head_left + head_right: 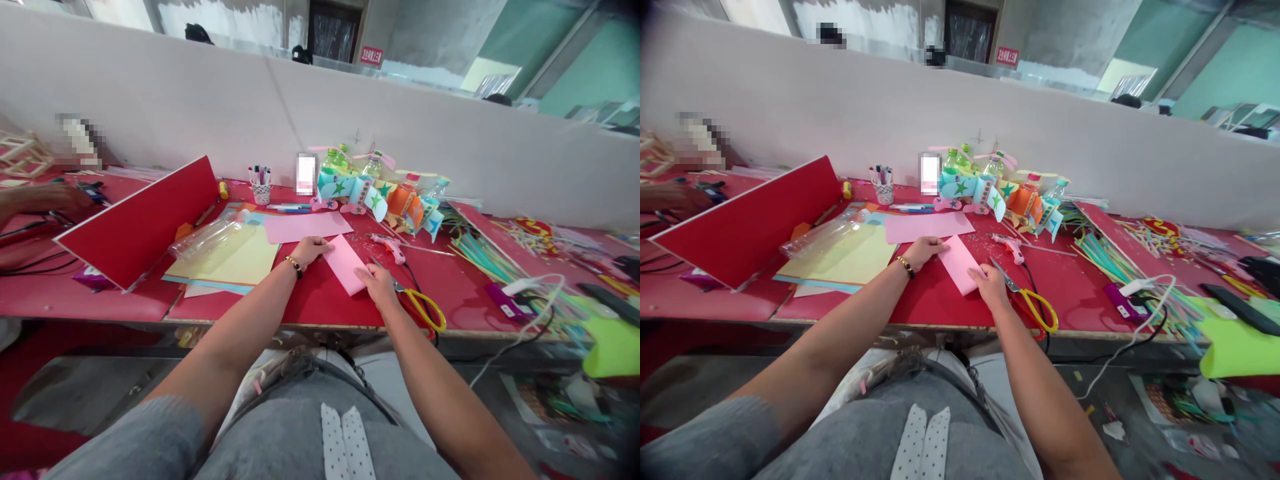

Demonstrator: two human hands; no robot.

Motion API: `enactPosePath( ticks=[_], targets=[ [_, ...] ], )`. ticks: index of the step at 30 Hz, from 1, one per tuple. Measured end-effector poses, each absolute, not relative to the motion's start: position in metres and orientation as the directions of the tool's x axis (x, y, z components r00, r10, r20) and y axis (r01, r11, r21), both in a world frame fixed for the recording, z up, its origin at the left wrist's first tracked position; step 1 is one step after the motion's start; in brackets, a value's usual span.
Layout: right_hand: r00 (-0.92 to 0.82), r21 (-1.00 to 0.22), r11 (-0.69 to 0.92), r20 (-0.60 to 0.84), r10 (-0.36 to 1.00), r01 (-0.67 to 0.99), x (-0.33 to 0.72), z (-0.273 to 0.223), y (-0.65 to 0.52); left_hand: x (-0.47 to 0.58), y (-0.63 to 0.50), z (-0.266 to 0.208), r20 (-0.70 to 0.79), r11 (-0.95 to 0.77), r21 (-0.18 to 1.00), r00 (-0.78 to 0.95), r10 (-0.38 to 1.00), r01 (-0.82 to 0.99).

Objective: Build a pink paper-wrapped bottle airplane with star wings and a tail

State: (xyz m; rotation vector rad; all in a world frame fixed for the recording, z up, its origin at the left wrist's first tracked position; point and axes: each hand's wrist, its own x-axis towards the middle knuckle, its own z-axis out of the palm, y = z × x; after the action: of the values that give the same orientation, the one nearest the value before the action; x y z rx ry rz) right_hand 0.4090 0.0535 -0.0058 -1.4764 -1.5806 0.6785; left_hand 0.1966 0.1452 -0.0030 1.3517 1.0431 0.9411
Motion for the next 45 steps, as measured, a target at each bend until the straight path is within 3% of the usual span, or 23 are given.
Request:
enactPosePath(
  ticks=[13, 45],
  targets=[
    [0.166, -0.879, 0.081, 0.178, 0.97, 0.471, 0.407, 0.0, 0.052, 0.195, 0.147, -0.003, -0.092, 0.094, 0.996, 0.267, 0.959, 0.005],
    [0.202, -0.976, 0.075, 0.117, 0.972, 0.204, 0.407, -0.007, 0.058, 0.194, 0.152, -0.005, -0.091, 0.11, 0.988, 0.181, 0.979, -0.103]
  ],
)
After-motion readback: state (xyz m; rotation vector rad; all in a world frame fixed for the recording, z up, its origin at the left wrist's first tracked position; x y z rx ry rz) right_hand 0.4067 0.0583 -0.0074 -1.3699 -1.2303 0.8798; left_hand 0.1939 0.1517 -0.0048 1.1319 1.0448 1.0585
